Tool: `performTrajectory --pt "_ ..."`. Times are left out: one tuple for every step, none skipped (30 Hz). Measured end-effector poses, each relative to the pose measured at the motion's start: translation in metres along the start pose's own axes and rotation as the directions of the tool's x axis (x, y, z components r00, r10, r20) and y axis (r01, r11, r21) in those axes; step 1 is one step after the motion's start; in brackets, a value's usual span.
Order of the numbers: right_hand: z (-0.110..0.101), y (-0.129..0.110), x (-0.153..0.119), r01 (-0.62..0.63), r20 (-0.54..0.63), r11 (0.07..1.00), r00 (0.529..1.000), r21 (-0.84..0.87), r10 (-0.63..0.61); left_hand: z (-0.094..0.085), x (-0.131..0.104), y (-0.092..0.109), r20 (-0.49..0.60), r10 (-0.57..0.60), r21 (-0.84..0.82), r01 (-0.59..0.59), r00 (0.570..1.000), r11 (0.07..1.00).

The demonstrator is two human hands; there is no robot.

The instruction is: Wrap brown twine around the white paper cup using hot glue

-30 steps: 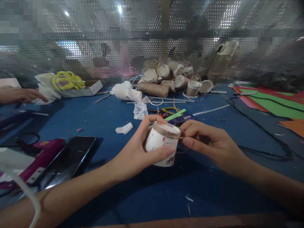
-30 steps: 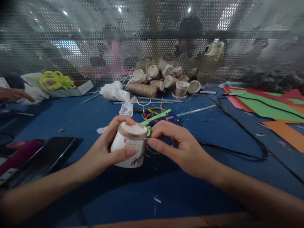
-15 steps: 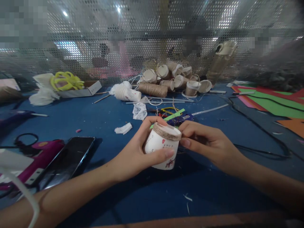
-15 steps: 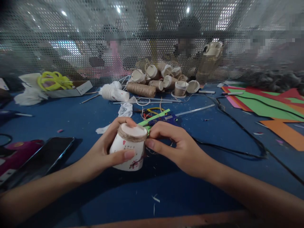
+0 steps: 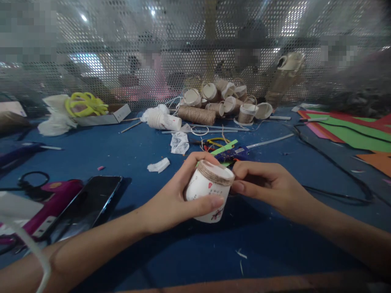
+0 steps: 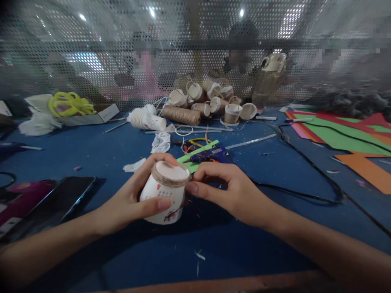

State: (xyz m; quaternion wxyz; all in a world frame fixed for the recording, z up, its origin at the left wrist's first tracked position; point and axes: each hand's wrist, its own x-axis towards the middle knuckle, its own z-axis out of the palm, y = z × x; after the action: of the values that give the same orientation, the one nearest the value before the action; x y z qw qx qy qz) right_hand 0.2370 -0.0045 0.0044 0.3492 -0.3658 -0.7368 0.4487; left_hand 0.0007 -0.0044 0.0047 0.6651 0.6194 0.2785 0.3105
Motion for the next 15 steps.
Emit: performTrajectory --pt "0.0 0.0007 0.0001 -0.009 0.0 1.0 1.0 0.011 0.009 -0.0002 0.0002 0.0005 0.008 -0.004 0.006 0.004 1.0 1.0" --pt "0.0002 0.0013 0.0003 -0.015 -0.002 1.0 1.0 0.021 0.015 -0.0004 0.0004 0.0007 0.008 -0.005 0.01 0.005 1.0 1.0" --pt "0.0006 0.0017 0.0006 -0.019 -0.009 0.999 1.0 0.028 0.019 -0.0006 0.0006 0.0006 0.001 -0.001 0.013 0.001 1.0 1.0" --pt "0.0012 0.0017 0.0009 -0.022 -0.018 0.999 1.0 0.031 0.022 -0.0007 0.0007 0.0003 -0.007 0.007 0.017 -0.007 1.0 1.0" --pt "0.0019 0.0016 0.0012 -0.023 -0.026 0.999 0.999 0.029 0.024 -0.0008 0.0008 -0.0002 -0.016 0.017 0.022 -0.017 1.0 1.0" --pt "0.0026 0.0012 0.0014 -0.021 -0.033 0.999 0.999 0.025 0.022 -0.0009 0.0009 -0.0009 -0.025 0.025 0.025 -0.024 0.999 0.999" --pt "0.0033 0.0007 0.0015 -0.016 -0.037 1.0 0.999 0.018 0.016 -0.001 0.0008 -0.0015 -0.03 0.028 0.029 -0.027 0.999 0.999" --pt "0.0038 0.0001 0.0016 -0.01 -0.04 1.0 0.999 0.008 0.011 -0.0009 0.0006 -0.0021 -0.033 0.028 0.03 -0.027 0.999 0.999" --pt "0.0042 -0.0004 0.0016 -0.004 -0.043 1.0 0.999 -0.002 0.004 -0.0006 0.0004 -0.0026 -0.035 0.02 0.03 -0.019 0.999 0.999" --pt "0.0043 -0.0007 0.0016 0.001 -0.049 1.0 0.999 -0.011 -0.001 -0.0002 0.0 -0.0028 -0.036 0.011 0.029 -0.01 0.999 1.0" --pt "0.0044 -0.001 0.0017 0.005 -0.055 1.0 0.998 -0.018 -0.006 0.0005 -0.0003 -0.0028 -0.041 0.002 0.028 -0.001 0.999 1.0" --pt "0.0043 -0.001 0.0017 0.008 -0.061 1.0 0.998 -0.026 -0.009 0.0015 -0.0007 -0.0027 -0.047 -0.006 0.032 0.007 0.999 0.999" --pt "0.0041 -0.001 0.0019 0.009 -0.066 0.999 0.998 -0.033 -0.011 0.0025 -0.001 -0.0024 -0.068 -0.01 0.039 0.012 0.998 0.999" --pt "0.004 -0.0009 0.002 0.011 -0.067 0.999 0.998 -0.041 -0.013 0.0036 -0.0012 -0.002 -0.1 -0.012 0.047 0.017 0.995 0.999" --pt "0.004 -0.0007 0.0021 0.013 -0.067 0.999 0.998 -0.049 -0.016 0.0046 -0.0014 -0.0016 -0.135 -0.013 0.05 0.02 0.991 0.999"
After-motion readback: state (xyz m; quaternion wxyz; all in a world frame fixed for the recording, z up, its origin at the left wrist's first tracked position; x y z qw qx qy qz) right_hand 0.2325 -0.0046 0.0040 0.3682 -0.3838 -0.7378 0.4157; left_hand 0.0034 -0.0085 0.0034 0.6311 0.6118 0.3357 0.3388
